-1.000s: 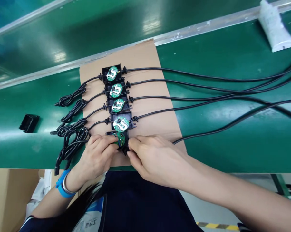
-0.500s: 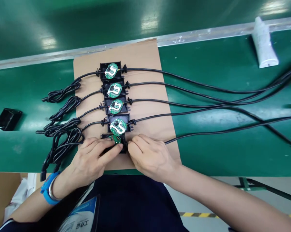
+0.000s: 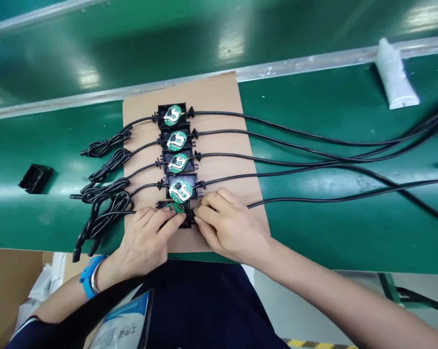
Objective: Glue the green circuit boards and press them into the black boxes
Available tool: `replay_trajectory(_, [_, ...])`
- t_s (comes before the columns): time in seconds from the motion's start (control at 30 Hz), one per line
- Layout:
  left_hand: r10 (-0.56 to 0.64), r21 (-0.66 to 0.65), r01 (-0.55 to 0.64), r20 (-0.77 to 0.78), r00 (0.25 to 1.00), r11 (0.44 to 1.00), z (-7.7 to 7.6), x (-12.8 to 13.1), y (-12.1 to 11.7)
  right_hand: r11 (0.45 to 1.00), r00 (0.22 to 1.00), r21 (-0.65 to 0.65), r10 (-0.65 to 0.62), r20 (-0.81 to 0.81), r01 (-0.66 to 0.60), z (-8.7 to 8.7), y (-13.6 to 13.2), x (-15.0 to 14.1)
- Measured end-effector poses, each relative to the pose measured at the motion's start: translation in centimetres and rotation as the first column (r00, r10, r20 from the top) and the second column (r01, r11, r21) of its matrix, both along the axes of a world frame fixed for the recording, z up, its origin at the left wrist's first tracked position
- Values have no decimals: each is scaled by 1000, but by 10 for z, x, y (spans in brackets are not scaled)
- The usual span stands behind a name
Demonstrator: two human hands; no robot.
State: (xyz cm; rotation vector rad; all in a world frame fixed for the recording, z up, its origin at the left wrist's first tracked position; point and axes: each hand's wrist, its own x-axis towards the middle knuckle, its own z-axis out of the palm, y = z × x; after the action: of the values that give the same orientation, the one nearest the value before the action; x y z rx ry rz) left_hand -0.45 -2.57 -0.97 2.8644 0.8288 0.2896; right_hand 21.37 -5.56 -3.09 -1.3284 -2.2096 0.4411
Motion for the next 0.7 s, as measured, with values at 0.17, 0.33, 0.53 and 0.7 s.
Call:
replay_trajectory(0.17, [11, -1, -11, -57, 998, 1000, 0, 3, -4, 998, 989, -22, -69, -129, 67, -8, -2, -4])
replay_trajectory(0.33, [56, -75, -63, -97, 994, 995, 9, 11, -4, 998, 999, 30, -55, -3, 55, -12, -2, -5])
replay_trajectory(0.53, [266, -58, -260, 132, 955, 964, 25, -23, 1, 979, 996, 190, -79, 34, 71, 2, -14, -6])
replay_trajectory(0.7, [349, -17, -348, 58, 936, 937, 16, -38, 9, 981, 985, 191, -57, 162, 25, 20, -21, -46])
